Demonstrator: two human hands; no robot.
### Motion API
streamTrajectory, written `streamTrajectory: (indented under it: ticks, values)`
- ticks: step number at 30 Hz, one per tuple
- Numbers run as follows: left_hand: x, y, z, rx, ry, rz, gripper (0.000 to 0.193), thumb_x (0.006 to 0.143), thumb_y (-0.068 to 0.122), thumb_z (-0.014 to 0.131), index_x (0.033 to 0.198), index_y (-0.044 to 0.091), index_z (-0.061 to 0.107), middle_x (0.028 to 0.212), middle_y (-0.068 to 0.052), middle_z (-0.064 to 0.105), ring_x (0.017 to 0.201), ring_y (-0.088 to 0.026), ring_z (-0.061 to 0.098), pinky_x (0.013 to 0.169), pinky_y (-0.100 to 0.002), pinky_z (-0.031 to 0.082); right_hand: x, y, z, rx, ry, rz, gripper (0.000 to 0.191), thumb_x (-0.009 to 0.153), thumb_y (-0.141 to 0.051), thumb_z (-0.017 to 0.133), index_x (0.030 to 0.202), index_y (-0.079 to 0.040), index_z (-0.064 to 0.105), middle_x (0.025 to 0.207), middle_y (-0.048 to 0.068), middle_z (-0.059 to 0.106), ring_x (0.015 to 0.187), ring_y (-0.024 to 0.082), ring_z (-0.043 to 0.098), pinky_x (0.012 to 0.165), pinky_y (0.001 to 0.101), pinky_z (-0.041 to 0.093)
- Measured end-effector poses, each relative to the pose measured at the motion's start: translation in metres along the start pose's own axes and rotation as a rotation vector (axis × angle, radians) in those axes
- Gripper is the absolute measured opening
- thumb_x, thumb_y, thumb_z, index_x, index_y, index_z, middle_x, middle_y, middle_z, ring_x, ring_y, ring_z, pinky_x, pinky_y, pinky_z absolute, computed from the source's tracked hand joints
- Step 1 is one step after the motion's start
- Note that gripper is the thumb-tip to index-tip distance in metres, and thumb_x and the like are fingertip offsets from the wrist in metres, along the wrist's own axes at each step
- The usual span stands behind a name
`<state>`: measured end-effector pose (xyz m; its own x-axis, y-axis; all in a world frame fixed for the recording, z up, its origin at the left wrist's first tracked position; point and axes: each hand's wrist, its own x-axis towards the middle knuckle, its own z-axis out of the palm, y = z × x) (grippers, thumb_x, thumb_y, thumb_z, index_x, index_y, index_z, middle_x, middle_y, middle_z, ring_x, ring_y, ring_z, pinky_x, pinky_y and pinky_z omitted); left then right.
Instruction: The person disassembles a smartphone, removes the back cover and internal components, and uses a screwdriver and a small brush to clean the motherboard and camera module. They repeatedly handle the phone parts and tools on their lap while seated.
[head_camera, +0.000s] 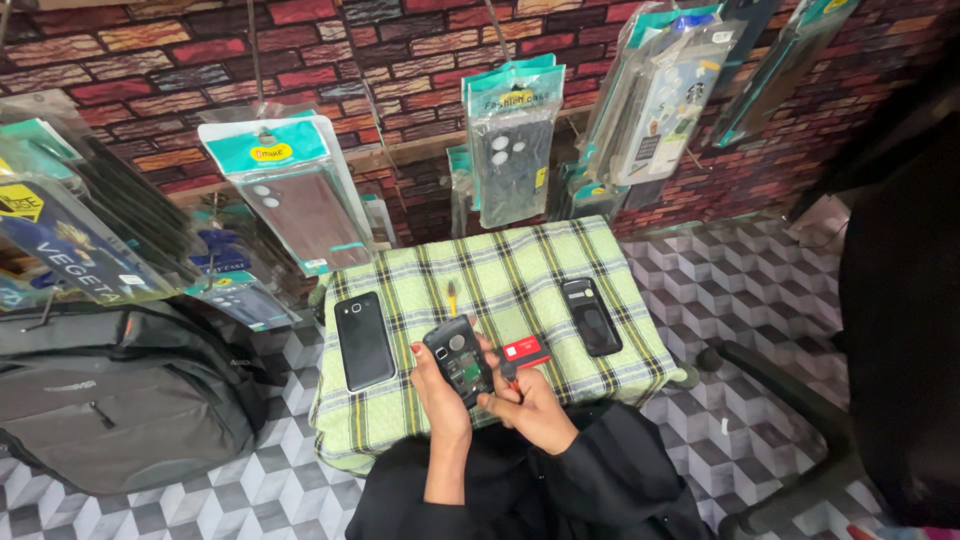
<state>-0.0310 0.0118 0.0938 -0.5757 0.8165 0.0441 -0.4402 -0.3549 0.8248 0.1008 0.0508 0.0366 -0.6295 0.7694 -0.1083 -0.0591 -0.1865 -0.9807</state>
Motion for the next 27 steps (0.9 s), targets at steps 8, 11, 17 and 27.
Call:
streamTrajectory:
  ticks: [8,11,17,27]
  values:
    - [0.004,-0.013,0.002,-0.010,-0.047,-0.133,0.055,0.107,0.038,0.033,0.136,-0.003,0.057,0.121,-0.012,0.073,0.102,-0.020,0.072,0.089,-0.034,0.056,0.011,-0.013,0.003,0.399,0.124,0.055,0.039,0.094,-0.002,0.065,0.070,-0.017,0.037,0.070,0.001,0.057,0.052,0.006,0.048,0.042,0.0213,0.027]
    - [0.004,-0.015,-0.004,0.228,-0.118,-0.100,0.050,0.110,0.031,0.034,0.136,-0.004,0.060,0.119,-0.014,0.075,0.096,-0.019,0.068,0.085,-0.033,0.054,0.010,-0.016,0.001,0.465,0.120,0.089,0.041,0.093,-0.002,0.064,0.069,-0.018,0.035,0.068,0.002,0.056,0.052,0.009,0.051,0.040,0.0220,0.026]
    - [0.002,-0.019,-0.008,0.277,-0.187,0.037,0.044,0.102,0.006,0.033,0.142,0.002,0.051,0.123,-0.011,0.071,0.101,-0.013,0.067,0.089,-0.026,0.054,0.011,-0.017,-0.006,0.431,0.078,0.105,0.042,0.095,-0.002,0.065,0.070,-0.017,0.034,0.069,-0.002,0.049,0.056,0.008,0.050,0.042,0.0220,0.028]
    - [0.002,-0.024,-0.019,0.358,-0.249,-0.104,0.080,0.084,-0.017,0.048,0.158,0.009,0.033,0.109,-0.005,0.062,0.079,-0.010,0.053,0.064,-0.021,0.044,0.012,-0.011,-0.014,0.496,-0.012,0.130,0.034,0.099,-0.002,0.059,0.077,-0.017,0.038,0.068,-0.004,0.044,0.056,0.007,0.044,0.044,0.0217,0.028]
